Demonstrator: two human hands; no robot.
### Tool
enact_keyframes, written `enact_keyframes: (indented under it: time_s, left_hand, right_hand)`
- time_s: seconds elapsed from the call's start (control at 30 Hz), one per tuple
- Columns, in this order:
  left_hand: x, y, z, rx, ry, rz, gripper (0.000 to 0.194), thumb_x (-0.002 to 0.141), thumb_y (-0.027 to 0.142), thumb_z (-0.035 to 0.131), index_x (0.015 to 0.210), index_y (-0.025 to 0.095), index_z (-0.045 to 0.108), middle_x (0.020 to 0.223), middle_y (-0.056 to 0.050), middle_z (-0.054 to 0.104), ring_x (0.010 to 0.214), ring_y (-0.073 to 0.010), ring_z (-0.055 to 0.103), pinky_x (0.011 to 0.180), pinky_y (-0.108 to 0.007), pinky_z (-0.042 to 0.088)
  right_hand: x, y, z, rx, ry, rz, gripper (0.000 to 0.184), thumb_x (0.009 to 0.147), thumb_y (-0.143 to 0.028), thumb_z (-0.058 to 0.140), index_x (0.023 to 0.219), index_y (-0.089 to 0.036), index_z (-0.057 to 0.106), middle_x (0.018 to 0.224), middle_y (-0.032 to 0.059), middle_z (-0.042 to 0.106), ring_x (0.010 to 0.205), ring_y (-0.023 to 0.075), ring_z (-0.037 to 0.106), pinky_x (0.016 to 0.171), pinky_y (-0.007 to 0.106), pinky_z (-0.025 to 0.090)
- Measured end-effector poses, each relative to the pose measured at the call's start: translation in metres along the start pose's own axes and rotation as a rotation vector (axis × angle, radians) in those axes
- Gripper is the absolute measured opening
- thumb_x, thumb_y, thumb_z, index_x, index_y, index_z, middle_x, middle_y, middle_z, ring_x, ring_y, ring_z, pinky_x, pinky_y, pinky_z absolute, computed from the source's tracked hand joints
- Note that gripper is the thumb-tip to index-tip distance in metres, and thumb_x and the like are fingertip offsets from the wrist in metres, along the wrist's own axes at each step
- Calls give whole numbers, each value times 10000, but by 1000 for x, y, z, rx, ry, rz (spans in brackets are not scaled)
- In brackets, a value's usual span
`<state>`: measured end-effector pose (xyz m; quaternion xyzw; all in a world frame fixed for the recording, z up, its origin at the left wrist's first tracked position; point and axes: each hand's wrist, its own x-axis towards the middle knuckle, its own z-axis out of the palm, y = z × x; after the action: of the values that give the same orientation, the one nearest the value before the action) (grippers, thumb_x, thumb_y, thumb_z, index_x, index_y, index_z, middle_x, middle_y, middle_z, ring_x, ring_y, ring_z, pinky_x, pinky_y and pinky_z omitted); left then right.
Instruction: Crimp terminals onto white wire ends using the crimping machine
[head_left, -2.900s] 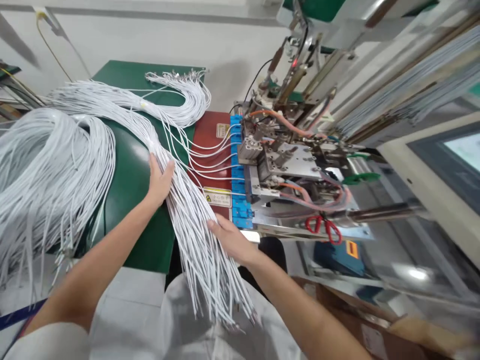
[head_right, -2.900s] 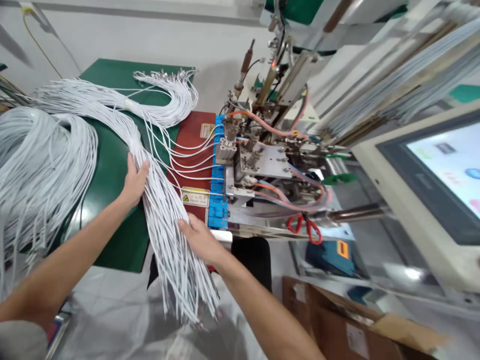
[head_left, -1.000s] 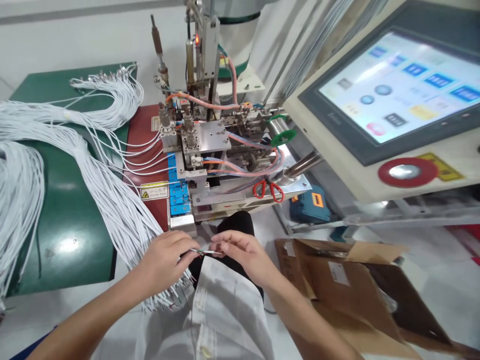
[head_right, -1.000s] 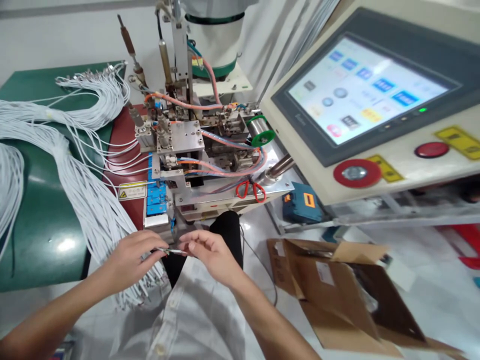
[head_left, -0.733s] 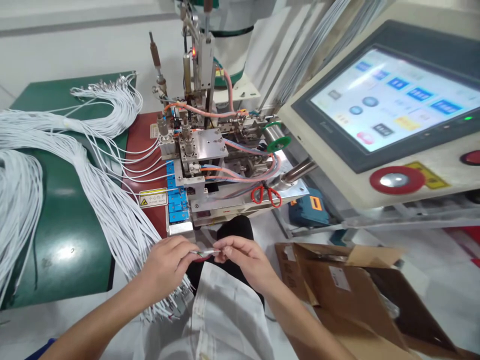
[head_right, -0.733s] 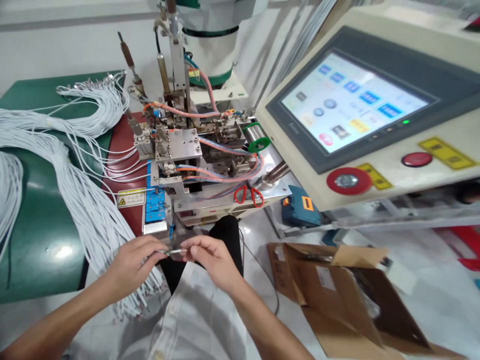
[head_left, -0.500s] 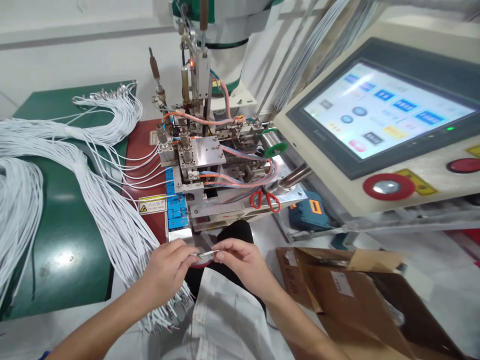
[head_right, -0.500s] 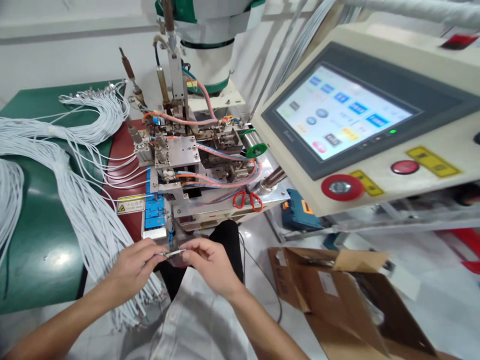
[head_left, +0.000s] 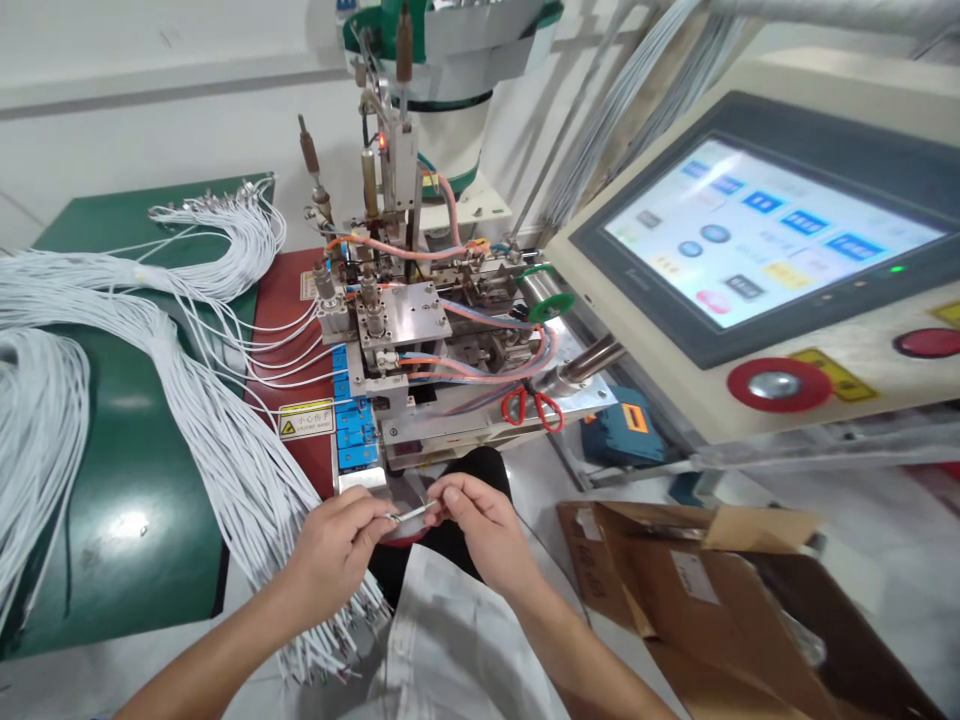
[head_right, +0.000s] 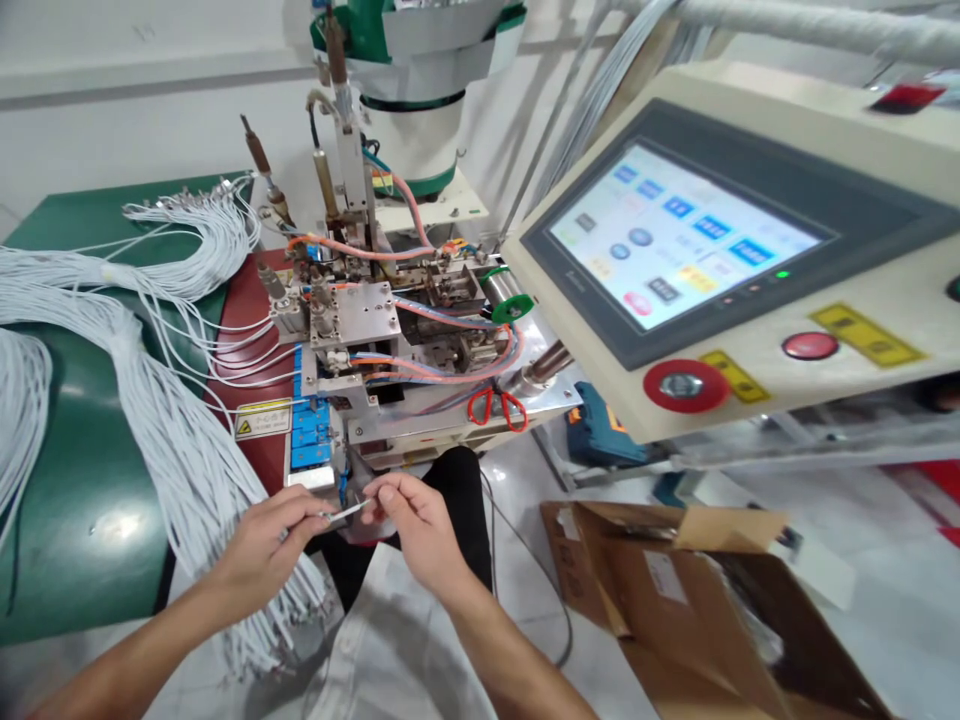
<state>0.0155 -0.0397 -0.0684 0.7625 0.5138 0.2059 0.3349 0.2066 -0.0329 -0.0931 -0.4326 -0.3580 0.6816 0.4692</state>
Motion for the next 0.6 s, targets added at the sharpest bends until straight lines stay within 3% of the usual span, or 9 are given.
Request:
enact_keyframes:
  time_s: [0.33,0.6]
  left_hand:
    - [5,-3,-2,-110,-20,-74,235,889,291,405,867,205,622,773,-20,592,715,-129,561,653,-239,440]
    - [5,-2,-3,-110,7,-32,217,883,266,419,844,201,622,737,-15,594,679,-125,560,624,-233,451]
  right_hand:
    - [1,-4,5,22,42,72,235,655,-377,694,726,-159,641,582,-9,604,551,103,535,565,238,434]
    - [2,-8,16,5,59,109,281,691,-421,648,655,-155,565,564,-19,560,525,94,493,536,233,426]
